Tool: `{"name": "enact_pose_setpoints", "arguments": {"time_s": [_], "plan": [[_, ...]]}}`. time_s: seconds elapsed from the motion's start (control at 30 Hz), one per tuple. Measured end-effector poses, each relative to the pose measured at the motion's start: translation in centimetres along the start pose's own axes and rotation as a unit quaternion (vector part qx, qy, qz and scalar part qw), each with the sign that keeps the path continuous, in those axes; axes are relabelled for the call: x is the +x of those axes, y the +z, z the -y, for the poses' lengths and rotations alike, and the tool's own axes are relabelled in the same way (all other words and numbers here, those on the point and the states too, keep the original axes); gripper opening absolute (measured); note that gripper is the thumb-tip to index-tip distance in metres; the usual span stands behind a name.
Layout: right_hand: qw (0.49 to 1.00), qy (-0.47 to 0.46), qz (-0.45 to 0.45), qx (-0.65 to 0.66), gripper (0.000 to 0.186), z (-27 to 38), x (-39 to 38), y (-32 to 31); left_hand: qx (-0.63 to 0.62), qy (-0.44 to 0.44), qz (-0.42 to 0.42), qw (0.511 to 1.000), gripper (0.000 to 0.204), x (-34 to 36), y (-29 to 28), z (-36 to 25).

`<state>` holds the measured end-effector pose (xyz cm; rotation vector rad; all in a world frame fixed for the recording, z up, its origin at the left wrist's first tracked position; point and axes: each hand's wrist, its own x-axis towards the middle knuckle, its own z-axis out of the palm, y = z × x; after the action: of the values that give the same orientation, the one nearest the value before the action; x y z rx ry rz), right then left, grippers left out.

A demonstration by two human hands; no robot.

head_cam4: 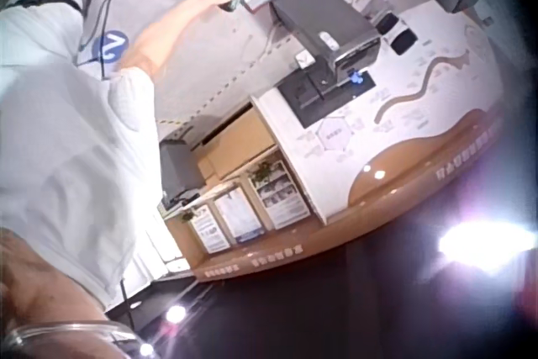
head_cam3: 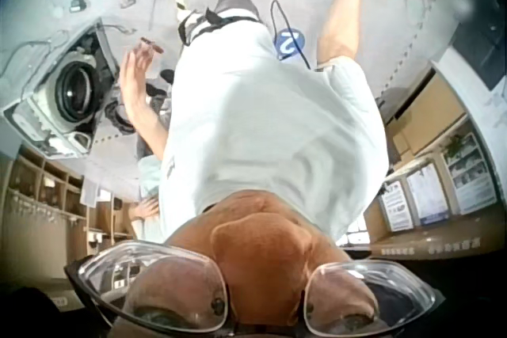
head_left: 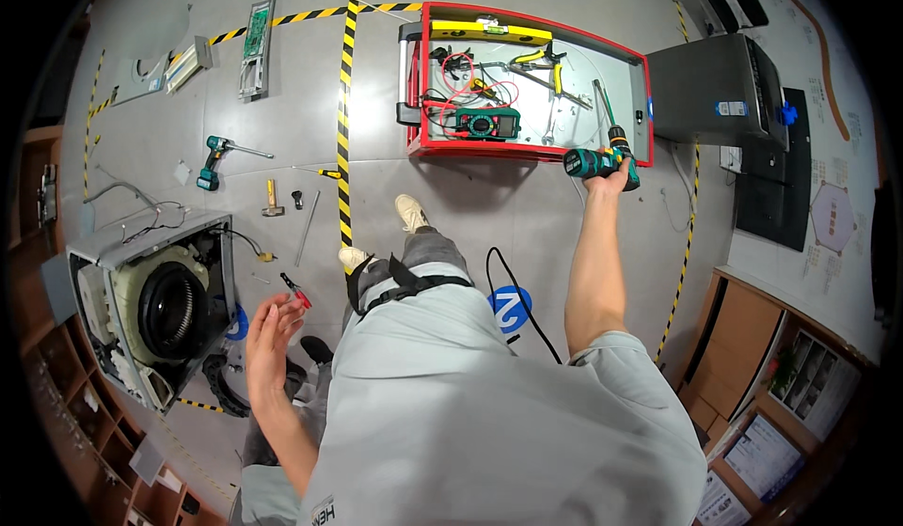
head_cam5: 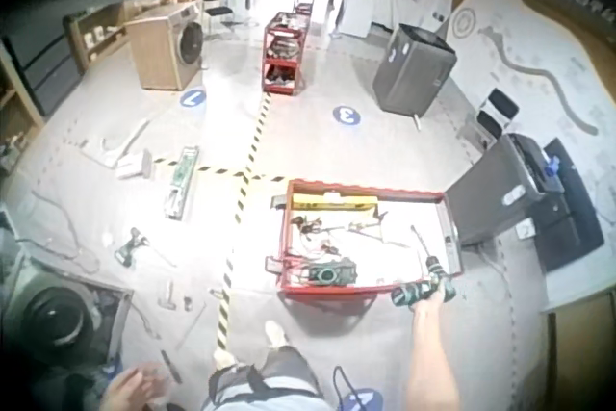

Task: The person uses an electric drill to remove screws from the inner frame of a washing machine and then carries several plastic panels and internal components to a storage area.

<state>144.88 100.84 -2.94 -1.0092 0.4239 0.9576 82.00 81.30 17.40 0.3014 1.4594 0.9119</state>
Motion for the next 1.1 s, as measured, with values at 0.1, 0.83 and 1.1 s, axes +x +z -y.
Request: {"name": "enact_pose_setpoints", "arguments": {"time_s": [0.1,0.83,1.1], "plan": [[0.999,0.018,0.000,0.047,0.054,-1.8,4.1,1.3,0.021,-0.012,-0.037,0.999,0.033,-0.5,1.3,-0.3],[0.988,0.026,0.015,-0.151,0.035,4.3,20.4,4.1,0.001,-0.055,-0.151,0.987,0.032,-2.2,5.7,-0.4],[0.958,0.071,-0.055,-0.271,0.040,5.2,19.8,4.0,-0.006,-0.060,-0.161,0.985,0.036,-4.0,5.1,0.1]]}}
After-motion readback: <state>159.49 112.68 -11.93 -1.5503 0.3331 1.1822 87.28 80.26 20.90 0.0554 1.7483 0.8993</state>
